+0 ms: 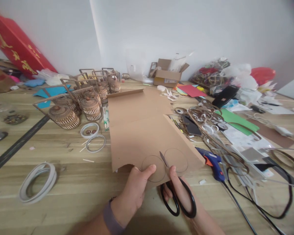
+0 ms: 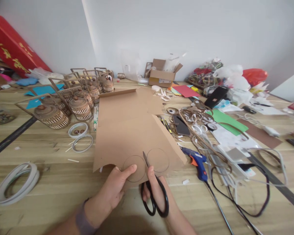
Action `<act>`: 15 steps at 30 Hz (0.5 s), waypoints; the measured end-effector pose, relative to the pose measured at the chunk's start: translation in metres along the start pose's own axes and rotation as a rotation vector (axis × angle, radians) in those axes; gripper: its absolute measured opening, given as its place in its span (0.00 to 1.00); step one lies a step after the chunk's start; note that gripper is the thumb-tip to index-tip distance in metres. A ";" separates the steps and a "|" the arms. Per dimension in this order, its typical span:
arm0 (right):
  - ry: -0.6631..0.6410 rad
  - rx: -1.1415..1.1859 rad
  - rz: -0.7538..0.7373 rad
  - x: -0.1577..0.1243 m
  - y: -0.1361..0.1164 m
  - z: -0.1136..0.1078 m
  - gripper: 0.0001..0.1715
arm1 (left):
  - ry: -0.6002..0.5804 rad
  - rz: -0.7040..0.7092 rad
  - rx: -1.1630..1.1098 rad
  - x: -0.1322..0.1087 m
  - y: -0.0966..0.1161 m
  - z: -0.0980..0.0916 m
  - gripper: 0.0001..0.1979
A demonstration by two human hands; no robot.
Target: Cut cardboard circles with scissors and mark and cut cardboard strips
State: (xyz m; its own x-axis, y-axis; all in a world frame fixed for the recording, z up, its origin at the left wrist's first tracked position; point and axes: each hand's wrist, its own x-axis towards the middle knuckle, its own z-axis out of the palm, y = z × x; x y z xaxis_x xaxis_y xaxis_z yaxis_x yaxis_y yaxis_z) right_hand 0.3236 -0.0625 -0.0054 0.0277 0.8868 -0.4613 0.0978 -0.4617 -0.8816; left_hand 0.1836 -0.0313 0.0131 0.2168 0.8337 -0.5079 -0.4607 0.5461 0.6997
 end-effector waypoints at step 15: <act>-0.049 0.011 -0.029 -0.007 -0.007 0.011 0.51 | 0.089 -0.060 -0.004 -0.005 0.006 0.001 0.14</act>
State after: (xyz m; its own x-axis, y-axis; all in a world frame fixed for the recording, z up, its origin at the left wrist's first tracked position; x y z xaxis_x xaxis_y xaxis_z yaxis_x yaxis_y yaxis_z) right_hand 0.3114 -0.0661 0.0028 -0.0235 0.8978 -0.4398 0.0865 -0.4364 -0.8956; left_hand 0.1804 -0.0316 0.0204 0.1666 0.7887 -0.5918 -0.4523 0.5944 0.6649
